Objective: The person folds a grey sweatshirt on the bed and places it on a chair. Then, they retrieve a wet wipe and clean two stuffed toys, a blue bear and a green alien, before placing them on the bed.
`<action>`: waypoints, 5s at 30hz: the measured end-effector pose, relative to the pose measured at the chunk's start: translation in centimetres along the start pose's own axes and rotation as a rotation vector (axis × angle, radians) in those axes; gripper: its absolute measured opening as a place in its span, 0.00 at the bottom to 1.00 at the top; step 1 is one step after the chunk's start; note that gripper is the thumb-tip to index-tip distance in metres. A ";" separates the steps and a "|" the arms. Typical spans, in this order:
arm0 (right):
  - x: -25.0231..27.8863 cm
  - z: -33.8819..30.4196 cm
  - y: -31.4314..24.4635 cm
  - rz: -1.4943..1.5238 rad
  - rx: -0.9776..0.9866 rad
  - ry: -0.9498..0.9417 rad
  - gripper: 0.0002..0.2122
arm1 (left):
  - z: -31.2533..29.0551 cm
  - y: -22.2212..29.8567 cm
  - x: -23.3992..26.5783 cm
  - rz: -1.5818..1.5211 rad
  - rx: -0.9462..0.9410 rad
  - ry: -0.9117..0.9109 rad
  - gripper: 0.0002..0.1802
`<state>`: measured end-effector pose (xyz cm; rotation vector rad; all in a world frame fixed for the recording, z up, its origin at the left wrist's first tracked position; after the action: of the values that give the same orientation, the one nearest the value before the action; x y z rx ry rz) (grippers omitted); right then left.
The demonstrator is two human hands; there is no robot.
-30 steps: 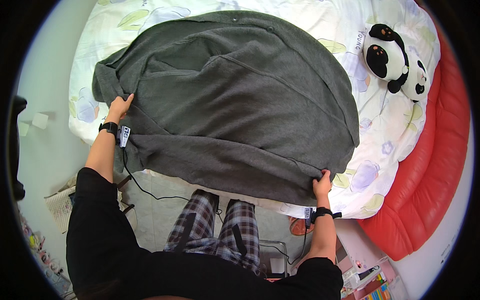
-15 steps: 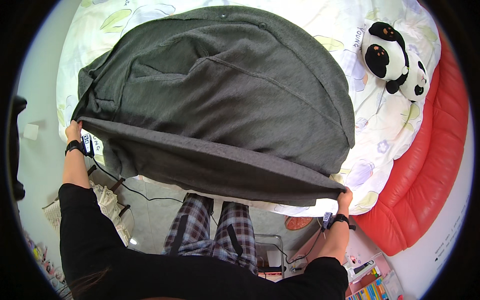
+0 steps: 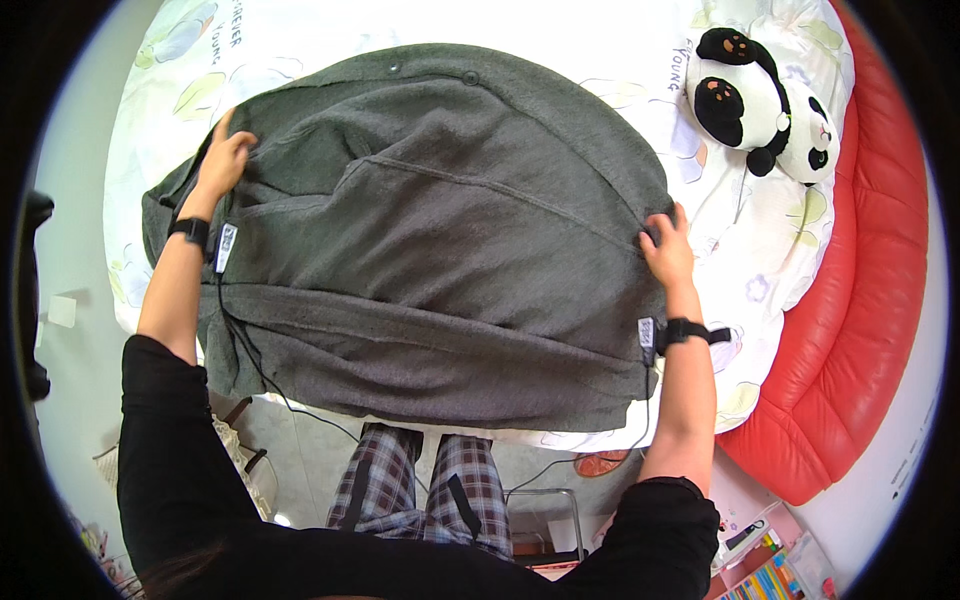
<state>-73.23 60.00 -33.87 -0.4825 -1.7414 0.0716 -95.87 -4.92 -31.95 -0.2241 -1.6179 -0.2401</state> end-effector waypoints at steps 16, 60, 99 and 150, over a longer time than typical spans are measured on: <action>9.1 -8.2 0.2 0.597 0.021 0.674 0.06 | 4.5 0.3 3.5 -0.073 -0.022 0.290 0.11; 0.1 -14.1 8.4 0.340 -0.344 0.122 0.13 | 11.7 9.0 13.1 -1.028 0.419 0.191 0.25; -5.5 -24.4 2.3 0.061 0.073 -0.199 0.09 | -42.8 -4.5 -5.4 -0.270 1.042 0.054 0.57; -19.4 -12.6 -41.2 1.255 -0.367 -0.767 0.24 | -32.7 -3.3 -2.4 -0.048 0.345 -0.393 0.39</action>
<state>-69.90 12.95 -36.24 -1.9582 -1.8867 0.9328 -65.43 -17.48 -32.55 0.0376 -2.0240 0.0543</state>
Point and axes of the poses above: each hand's wrist, its own z-axis towards the middle knuckle, its own x-axis out of the back of the hand, y = z × x, the point moved 7 cm from there along z, towards the middle knuckle, and after that the axes turned 7 degrees about z, right-handed, at the moved point
